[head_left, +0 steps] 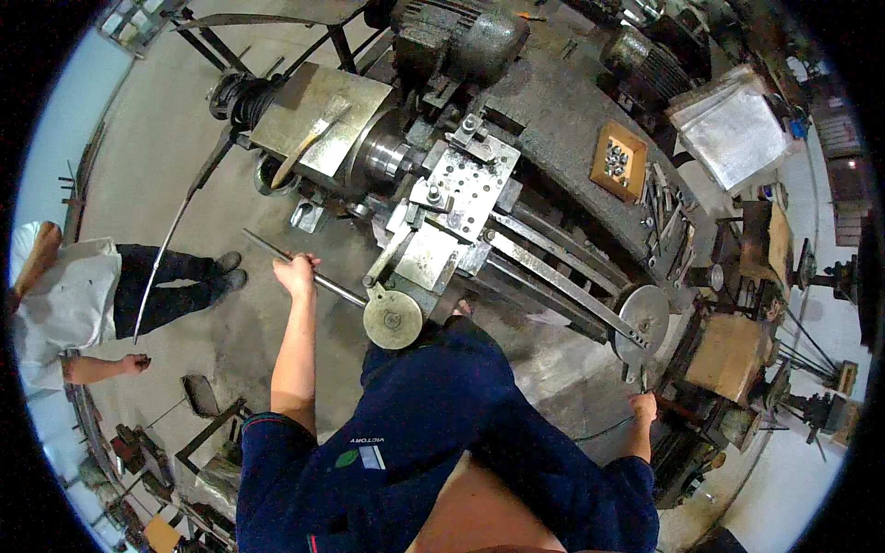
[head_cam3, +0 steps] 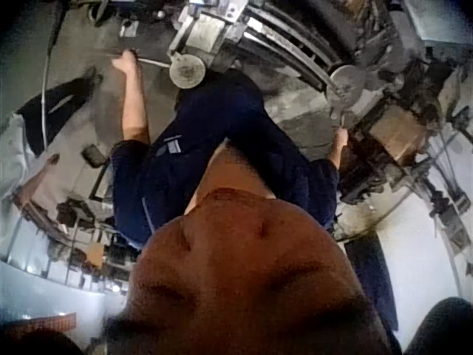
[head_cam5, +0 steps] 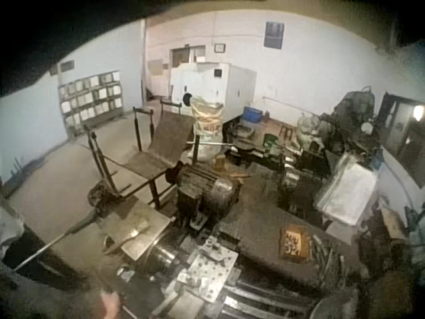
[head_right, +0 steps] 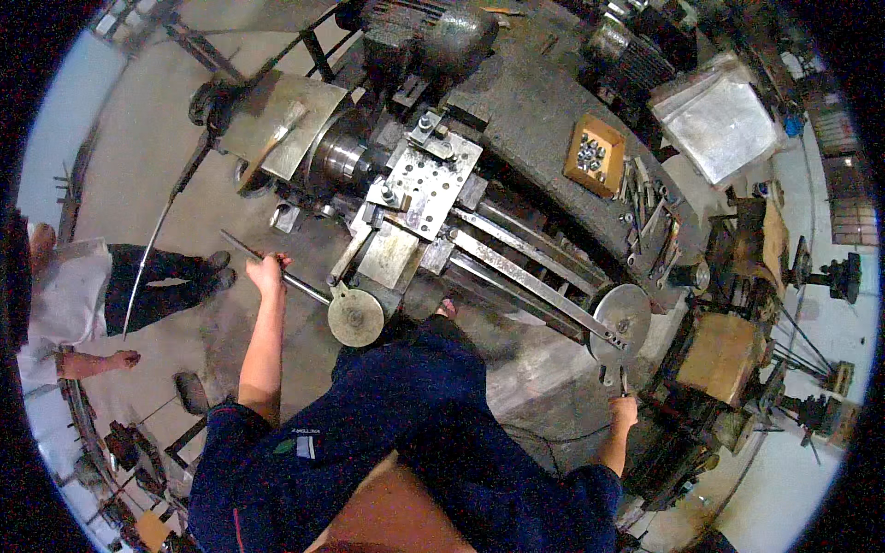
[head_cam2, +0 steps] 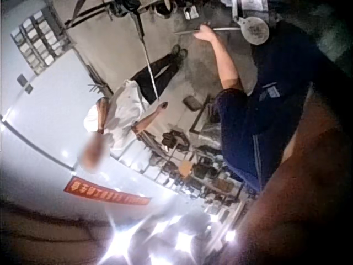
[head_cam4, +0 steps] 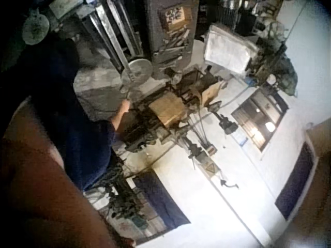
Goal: The person adjusts a metal lathe by loosening and tightening bolts on the tool post, then moves to a separate bending machine to operate a lever.
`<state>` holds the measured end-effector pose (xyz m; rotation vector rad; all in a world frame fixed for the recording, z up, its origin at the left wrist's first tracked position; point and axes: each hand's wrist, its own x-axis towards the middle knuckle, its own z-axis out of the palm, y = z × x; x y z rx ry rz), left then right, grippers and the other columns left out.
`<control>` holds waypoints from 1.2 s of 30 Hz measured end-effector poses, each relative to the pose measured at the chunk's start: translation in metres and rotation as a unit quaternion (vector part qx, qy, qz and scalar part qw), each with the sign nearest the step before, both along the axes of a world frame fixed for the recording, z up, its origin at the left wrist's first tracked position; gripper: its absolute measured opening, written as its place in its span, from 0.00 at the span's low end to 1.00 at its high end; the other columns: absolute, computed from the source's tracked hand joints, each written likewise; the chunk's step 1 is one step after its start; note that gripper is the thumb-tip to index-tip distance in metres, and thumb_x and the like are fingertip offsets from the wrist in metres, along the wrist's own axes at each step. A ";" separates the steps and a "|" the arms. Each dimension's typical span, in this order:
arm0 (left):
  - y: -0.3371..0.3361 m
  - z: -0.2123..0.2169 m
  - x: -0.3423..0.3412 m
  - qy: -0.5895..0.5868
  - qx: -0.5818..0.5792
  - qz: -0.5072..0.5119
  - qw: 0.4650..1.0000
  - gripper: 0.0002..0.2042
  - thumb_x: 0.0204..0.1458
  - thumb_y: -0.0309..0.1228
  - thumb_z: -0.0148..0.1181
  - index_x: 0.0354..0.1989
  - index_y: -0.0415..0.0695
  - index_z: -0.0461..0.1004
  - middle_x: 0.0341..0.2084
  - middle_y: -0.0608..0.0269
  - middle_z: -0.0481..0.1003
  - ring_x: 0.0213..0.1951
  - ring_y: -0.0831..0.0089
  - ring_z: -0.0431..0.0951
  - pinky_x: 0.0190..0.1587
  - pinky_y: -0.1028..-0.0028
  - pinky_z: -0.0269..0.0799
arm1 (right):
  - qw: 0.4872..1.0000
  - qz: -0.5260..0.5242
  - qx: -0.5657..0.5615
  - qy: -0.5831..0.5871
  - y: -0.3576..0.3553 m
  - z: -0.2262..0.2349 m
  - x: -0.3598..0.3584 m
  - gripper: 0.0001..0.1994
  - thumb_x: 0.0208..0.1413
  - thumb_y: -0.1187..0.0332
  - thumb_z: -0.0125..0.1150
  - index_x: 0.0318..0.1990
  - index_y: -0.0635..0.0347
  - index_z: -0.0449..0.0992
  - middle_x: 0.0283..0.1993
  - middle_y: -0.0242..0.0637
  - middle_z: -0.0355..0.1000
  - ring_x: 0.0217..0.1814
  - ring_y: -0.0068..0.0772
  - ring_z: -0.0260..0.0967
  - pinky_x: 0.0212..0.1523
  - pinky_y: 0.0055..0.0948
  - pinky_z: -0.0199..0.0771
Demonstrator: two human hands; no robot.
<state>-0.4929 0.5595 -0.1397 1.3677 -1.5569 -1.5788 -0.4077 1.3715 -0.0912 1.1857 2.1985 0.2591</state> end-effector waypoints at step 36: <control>-0.038 0.041 0.047 -0.147 0.038 -0.169 0.974 0.14 0.45 0.30 0.60 0.32 0.30 0.67 0.20 0.55 0.73 0.18 0.70 0.75 0.22 0.74 0.72 | 0.993 0.108 -0.035 0.014 -0.012 -0.053 0.069 0.11 0.41 0.58 0.56 0.29 0.49 0.80 0.39 0.46 0.75 0.45 0.45 0.73 0.46 0.36 0.72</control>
